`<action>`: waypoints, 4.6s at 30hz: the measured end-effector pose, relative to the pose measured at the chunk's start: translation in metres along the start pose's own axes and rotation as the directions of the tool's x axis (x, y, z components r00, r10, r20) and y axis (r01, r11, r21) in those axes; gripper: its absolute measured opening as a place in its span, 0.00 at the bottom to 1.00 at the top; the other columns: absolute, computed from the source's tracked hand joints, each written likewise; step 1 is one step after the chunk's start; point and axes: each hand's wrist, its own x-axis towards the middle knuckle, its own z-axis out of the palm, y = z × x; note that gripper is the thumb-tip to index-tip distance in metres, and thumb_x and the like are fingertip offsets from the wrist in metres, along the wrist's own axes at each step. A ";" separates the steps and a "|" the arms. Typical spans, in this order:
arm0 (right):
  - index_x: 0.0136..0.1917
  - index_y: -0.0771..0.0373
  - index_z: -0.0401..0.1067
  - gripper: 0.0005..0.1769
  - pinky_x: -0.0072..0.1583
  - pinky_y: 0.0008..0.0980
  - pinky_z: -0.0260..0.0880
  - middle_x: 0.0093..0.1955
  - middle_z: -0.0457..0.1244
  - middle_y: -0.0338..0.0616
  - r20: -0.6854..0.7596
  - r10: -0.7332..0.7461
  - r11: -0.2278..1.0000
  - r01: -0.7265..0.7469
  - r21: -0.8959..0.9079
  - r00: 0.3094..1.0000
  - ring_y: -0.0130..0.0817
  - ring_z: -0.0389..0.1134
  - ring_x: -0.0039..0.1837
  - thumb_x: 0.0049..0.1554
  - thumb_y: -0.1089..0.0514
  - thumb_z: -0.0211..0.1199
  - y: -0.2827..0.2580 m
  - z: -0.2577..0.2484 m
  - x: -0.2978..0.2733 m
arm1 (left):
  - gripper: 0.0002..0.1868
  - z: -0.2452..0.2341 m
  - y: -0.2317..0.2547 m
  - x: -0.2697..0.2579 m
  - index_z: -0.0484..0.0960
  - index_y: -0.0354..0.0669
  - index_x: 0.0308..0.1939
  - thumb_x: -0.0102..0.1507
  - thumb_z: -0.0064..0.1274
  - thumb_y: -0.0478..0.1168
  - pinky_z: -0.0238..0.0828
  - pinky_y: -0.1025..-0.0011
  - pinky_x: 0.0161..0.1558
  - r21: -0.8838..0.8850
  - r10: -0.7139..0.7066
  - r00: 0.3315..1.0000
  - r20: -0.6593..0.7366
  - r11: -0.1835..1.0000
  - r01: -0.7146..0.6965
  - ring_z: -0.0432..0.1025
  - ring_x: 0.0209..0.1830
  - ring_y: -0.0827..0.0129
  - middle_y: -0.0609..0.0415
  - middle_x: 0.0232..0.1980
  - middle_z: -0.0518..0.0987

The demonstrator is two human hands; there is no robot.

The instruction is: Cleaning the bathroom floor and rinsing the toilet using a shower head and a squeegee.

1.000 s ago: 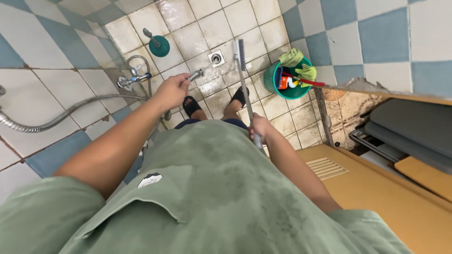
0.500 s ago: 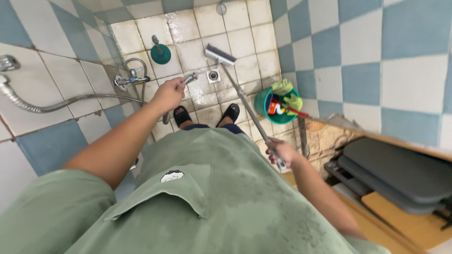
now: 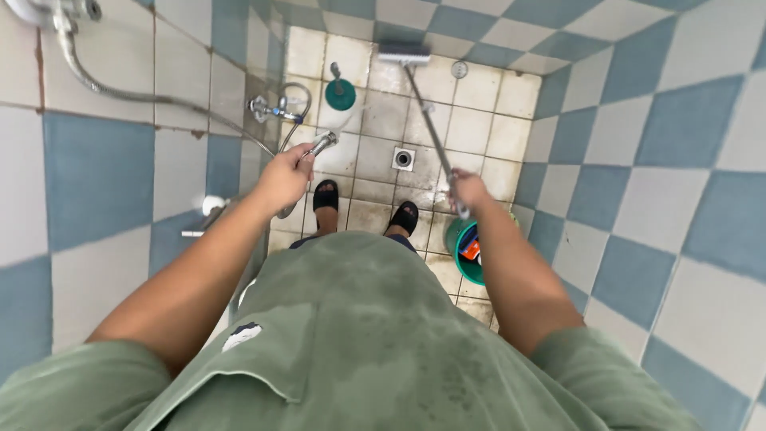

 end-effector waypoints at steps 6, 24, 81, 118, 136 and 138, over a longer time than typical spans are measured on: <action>0.82 0.39 0.53 0.31 0.31 0.37 0.63 0.33 0.58 0.44 0.008 0.091 0.989 -0.089 -0.115 0.996 0.33 0.57 0.29 0.66 0.54 0.40 0.011 -0.019 -0.024 | 0.21 0.039 0.002 -0.010 0.75 0.41 0.66 0.71 0.44 0.44 0.70 0.71 0.37 0.001 -0.005 1.000 -0.019 1.000 0.005 0.70 0.29 0.73 0.57 0.30 0.77; 0.80 0.39 0.56 0.29 0.58 0.49 0.72 0.54 0.70 0.62 0.077 0.007 0.461 0.065 -0.885 0.997 0.59 0.72 0.53 0.66 0.46 0.46 0.053 -0.112 -0.220 | 0.20 0.055 -0.033 -0.071 0.76 0.39 0.66 0.73 0.44 0.43 0.68 0.70 0.38 -0.094 -0.054 0.985 -0.167 0.995 0.039 0.68 0.31 0.74 0.56 0.31 0.76; 0.76 0.57 0.61 0.32 0.29 0.38 0.62 0.33 0.60 0.43 -0.153 0.697 0.290 -0.080 0.954 0.701 0.34 0.58 0.27 0.58 0.58 0.58 0.359 0.426 -0.480 | 0.19 0.239 0.092 -0.091 0.78 0.42 0.62 0.70 0.44 0.44 0.73 0.64 0.41 0.064 0.029 0.087 0.996 0.463 -0.884 0.78 0.35 0.61 0.48 0.33 0.82; 0.78 0.48 0.54 0.27 0.28 0.38 0.61 0.32 0.56 0.45 -0.007 0.607 -0.031 0.033 0.999 0.794 0.33 0.55 0.26 0.66 0.53 0.43 0.302 0.343 -0.342 | 0.20 0.344 0.098 -0.128 0.75 0.41 0.66 0.73 0.42 0.44 0.70 0.70 0.39 0.097 -0.142 0.036 0.989 0.448 -0.889 0.69 0.31 0.72 0.56 0.31 0.76; 0.45 0.66 0.66 0.24 0.24 0.26 0.50 0.27 0.53 0.35 0.037 0.001 -0.258 -0.035 0.966 0.999 0.24 0.52 0.23 0.71 0.42 0.53 0.295 0.346 -0.333 | 0.16 0.312 0.116 -0.001 0.82 0.40 0.57 0.70 0.48 0.42 0.72 0.57 0.48 0.001 0.214 0.053 0.975 0.240 -0.971 0.76 0.44 0.46 0.37 0.42 0.82; 0.65 0.48 0.71 0.20 0.24 0.23 0.48 0.26 0.52 0.31 0.064 0.145 -0.259 -0.025 0.966 0.987 0.20 0.50 0.23 0.61 0.55 0.51 0.268 0.325 -0.406 | 0.18 0.299 0.137 -0.036 0.79 0.43 0.61 0.70 0.43 0.44 0.73 0.56 0.47 0.272 -0.039 0.278 0.960 0.374 -0.887 0.78 0.40 0.46 0.36 0.38 0.82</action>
